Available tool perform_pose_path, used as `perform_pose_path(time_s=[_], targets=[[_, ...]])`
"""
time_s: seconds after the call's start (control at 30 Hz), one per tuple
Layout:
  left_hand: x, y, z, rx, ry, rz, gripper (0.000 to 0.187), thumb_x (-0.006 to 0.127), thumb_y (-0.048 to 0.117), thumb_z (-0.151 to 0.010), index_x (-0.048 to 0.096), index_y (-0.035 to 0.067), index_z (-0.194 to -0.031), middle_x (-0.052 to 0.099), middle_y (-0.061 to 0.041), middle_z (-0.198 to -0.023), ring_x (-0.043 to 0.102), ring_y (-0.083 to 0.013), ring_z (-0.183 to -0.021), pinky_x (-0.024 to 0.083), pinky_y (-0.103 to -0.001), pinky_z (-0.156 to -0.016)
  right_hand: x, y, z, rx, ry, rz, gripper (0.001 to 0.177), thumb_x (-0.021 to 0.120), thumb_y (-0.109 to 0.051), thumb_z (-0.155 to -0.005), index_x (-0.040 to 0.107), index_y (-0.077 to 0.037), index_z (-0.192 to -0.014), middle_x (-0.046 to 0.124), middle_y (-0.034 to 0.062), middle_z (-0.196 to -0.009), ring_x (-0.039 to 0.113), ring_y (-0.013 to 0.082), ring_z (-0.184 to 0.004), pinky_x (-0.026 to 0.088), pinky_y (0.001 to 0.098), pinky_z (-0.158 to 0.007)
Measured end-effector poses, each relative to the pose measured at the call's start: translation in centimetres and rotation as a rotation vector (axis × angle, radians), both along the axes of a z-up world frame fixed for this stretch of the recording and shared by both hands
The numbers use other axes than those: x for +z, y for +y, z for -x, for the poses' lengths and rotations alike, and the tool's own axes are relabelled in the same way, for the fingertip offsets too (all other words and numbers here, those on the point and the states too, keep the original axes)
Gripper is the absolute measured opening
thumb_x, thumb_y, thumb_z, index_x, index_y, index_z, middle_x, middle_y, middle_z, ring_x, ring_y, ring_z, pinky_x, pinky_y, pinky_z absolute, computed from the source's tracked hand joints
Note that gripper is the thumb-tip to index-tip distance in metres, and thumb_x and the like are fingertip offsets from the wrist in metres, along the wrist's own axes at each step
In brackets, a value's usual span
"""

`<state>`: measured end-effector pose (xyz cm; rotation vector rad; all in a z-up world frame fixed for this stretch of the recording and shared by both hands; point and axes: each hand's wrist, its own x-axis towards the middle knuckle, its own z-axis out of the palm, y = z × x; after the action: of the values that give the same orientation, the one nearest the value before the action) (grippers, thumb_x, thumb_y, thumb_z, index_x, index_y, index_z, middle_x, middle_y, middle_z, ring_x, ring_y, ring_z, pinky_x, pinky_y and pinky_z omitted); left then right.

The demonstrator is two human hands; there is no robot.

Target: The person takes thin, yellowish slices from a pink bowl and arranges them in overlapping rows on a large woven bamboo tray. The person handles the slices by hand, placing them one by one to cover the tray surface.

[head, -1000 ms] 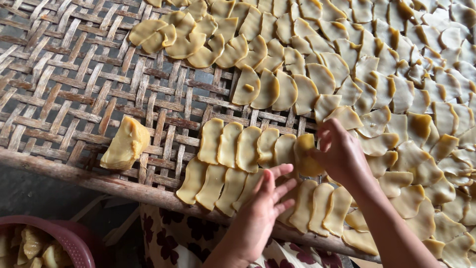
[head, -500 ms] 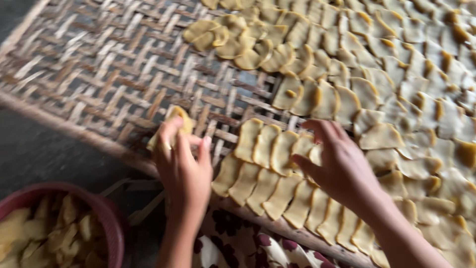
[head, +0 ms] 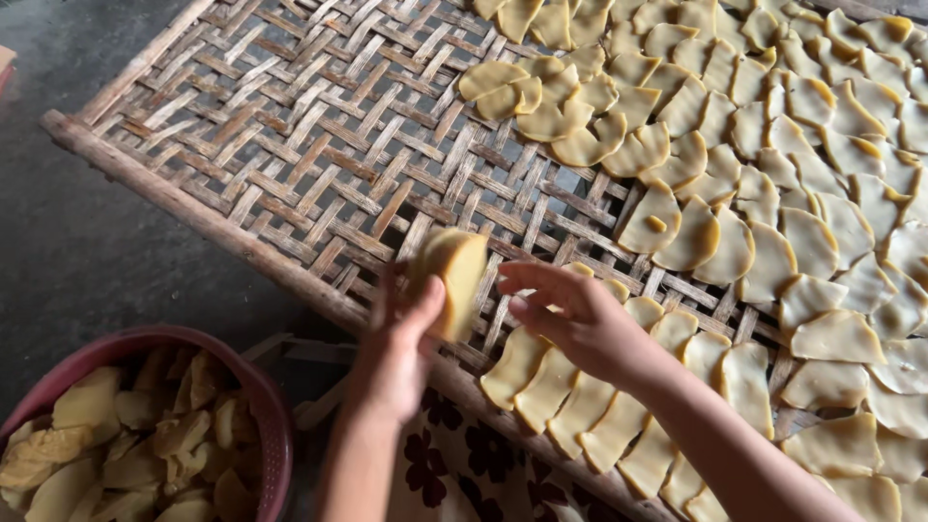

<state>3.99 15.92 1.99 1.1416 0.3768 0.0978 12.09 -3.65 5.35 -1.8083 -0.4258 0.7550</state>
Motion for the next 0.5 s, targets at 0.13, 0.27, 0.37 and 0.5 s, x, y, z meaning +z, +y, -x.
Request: perform_pose_path(time_s=[0.13,0.27,0.37,0.5], targets=[[-0.3,-3.8,1.0,-0.064,-0.087,0.254,0.07,0.072,0.046,-0.082,0.057,0.009,-0.139,0.065,-0.01,-0.137,0.061,-0.0214,-0.127,0.044,-0.041,-0.108,-1.2,-0.8,0.6,-0.057,0.149,-0.359,0.039,0.059,-0.017,-0.1,0.057,-0.001,-0.135,0.072,0.012,-0.126,0.067,0.0155,-0.119,0.055,0.0331,-0.105],[-0.9,-4.9,0.8,-0.012,0.095,-0.206,0.053,0.068,0.036,-0.089,0.058,0.009,-0.133,0.068,-0.011,-0.125,0.066,-0.0239,-0.116,0.054,-0.041,-0.101,-1.3,-2.0,0.8,-0.179,0.212,-0.372,0.037,0.064,-0.011,-0.097,0.055,0.004,-0.129,0.072,0.0153,-0.117,0.07,0.0232,-0.11,0.06,0.0396,-0.097],[-1.0,-5.1,0.3,0.045,0.007,-0.591,0.041,0.062,0.035,-0.098,0.058,0.01,-0.13,0.069,-0.01,-0.124,0.067,-0.0218,-0.116,0.059,-0.039,-0.094,-1.0,-1.9,0.6,-0.233,0.216,-0.438,0.046,0.07,-0.005,-0.09,0.051,0.002,-0.131,0.068,0.0124,-0.118,0.067,0.022,-0.113,0.058,0.0395,-0.098],[-0.4,-5.4,0.2,0.073,-0.08,-0.768,0.037,0.051,0.032,-0.105,0.058,0.012,-0.135,0.067,-0.01,-0.13,0.067,-0.0199,-0.117,0.061,-0.037,-0.094,-0.7,-1.3,0.9,-0.311,0.214,-0.422,0.058,0.075,-0.001,-0.082,0.052,-0.001,-0.135,0.067,0.0103,-0.115,0.067,0.0216,-0.11,0.06,0.0395,-0.095]])
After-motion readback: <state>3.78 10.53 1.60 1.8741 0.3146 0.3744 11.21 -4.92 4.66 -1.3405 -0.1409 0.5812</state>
